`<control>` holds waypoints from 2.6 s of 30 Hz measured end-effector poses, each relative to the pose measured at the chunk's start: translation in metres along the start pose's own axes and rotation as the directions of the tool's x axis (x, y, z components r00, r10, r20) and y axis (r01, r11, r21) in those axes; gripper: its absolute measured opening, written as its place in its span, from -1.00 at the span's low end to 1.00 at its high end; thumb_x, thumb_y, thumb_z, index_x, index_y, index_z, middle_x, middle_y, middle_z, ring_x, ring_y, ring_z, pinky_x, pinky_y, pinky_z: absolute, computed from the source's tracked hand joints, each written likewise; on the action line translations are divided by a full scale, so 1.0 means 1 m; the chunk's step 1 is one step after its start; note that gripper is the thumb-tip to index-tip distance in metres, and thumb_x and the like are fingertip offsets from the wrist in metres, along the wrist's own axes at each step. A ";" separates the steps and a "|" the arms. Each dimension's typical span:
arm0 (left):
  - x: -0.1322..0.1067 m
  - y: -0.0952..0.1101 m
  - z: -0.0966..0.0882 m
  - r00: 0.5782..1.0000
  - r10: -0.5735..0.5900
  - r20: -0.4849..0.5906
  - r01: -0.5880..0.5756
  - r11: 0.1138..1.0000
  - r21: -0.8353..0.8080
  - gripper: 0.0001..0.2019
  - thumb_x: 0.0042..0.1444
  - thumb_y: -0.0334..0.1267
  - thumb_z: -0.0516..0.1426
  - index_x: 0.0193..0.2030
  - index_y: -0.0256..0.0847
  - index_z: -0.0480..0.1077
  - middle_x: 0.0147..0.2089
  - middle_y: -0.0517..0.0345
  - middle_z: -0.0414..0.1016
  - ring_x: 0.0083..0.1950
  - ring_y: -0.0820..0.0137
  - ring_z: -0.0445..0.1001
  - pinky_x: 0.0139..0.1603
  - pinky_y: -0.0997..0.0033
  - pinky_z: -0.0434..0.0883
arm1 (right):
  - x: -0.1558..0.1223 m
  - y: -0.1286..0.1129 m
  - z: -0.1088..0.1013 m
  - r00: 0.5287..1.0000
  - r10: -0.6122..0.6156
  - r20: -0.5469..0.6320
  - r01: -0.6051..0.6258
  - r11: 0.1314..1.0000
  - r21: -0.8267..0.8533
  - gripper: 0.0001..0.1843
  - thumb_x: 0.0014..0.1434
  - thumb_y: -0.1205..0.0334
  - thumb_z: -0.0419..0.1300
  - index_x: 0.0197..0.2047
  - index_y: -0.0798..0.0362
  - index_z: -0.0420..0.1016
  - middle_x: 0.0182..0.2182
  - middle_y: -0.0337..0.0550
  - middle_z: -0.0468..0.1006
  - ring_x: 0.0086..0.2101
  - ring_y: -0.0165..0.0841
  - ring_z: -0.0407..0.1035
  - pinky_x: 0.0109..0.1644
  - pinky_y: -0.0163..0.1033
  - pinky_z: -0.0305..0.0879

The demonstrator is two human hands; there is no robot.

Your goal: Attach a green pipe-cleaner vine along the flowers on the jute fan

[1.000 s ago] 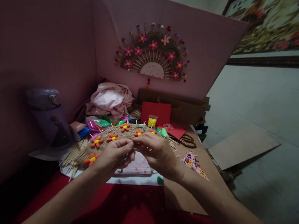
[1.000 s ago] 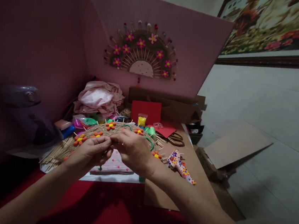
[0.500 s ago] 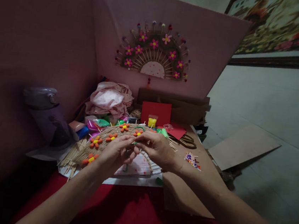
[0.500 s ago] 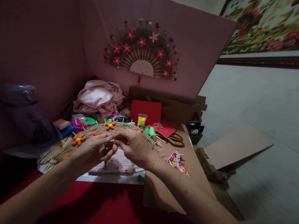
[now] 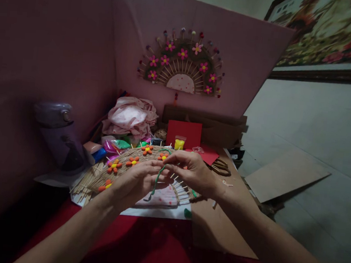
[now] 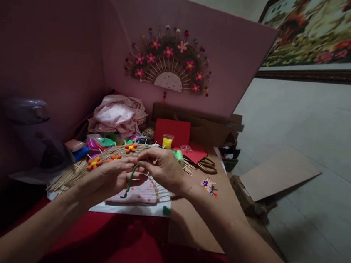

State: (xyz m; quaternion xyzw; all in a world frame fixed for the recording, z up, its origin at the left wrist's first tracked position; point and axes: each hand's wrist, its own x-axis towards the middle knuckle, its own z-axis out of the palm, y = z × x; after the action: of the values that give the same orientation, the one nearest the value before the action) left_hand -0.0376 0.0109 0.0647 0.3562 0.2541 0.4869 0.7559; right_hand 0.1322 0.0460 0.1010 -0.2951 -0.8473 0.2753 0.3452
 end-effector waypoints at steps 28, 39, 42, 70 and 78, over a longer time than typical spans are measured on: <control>0.014 0.000 -0.039 0.844 0.508 -0.174 -0.166 0.554 0.816 -0.96 -0.11 -0.36 0.24 -0.52 -0.18 0.47 -0.52 0.14 0.43 -0.42 0.38 0.35 -0.46 0.51 0.17 | 0.051 0.065 0.016 0.988 0.145 0.061 -0.155 0.958 0.240 -0.88 -0.07 0.42 0.22 -0.38 0.14 0.55 -0.47 -0.22 0.54 -0.44 -0.45 0.40 -0.32 -0.31 0.33; 0.031 -0.001 -0.049 0.738 0.660 0.144 0.137 -0.356 0.924 -0.86 0.10 -0.37 0.04 -0.34 -0.23 0.43 -0.28 -0.09 0.47 -0.19 0.15 0.36 -0.30 0.33 0.17 | 0.075 0.100 0.026 0.998 -0.022 -0.065 0.007 0.975 -0.221 -0.90 -0.08 0.46 0.28 -0.47 0.09 0.55 -0.47 -0.26 0.43 -0.44 -0.48 0.30 -0.37 -0.39 0.18; 0.033 -0.003 -0.051 0.784 0.591 0.191 0.246 -0.577 0.778 -0.81 0.14 -0.40 -0.01 -0.27 -0.27 0.43 -0.23 -0.09 0.47 -0.14 0.14 0.36 -0.28 0.29 0.23 | 0.079 0.109 0.029 0.998 -0.030 -0.063 0.013 0.964 -0.267 -0.88 -0.10 0.47 0.31 -0.47 0.06 0.56 -0.49 -0.27 0.41 -0.42 -0.46 0.30 -0.36 -0.39 0.16; 0.042 -0.012 -0.060 0.731 0.575 0.368 0.239 -0.720 0.652 -0.88 0.13 -0.34 0.08 -0.30 -0.27 0.44 -0.29 -0.02 0.46 -0.16 0.14 0.34 -0.23 0.21 0.27 | 0.066 0.095 0.025 0.992 -0.078 -0.095 0.032 0.909 -0.415 -0.67 -0.02 0.55 0.14 -0.25 0.04 0.60 -0.44 -0.19 0.42 -0.36 -0.38 0.24 -0.28 -0.29 0.16; 0.042 -0.012 -0.060 0.732 0.572 0.371 0.234 -0.722 0.651 -0.87 0.13 -0.36 0.06 -0.30 -0.27 0.44 -0.30 -0.02 0.46 -0.18 0.13 0.33 -0.23 0.19 0.28 | 0.053 0.089 0.024 0.976 -0.169 0.137 0.216 0.679 -0.702 -0.66 0.07 0.37 0.16 -0.11 -0.15 0.55 -0.34 -0.13 0.35 -0.28 -0.29 0.14 -0.27 -0.23 0.06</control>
State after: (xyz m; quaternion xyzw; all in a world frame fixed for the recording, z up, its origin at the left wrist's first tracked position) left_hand -0.0583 0.0635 0.0164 0.7337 0.5753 0.2169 -0.2891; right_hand 0.1109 0.1363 0.0488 -0.3062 -0.9239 -0.1030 0.2051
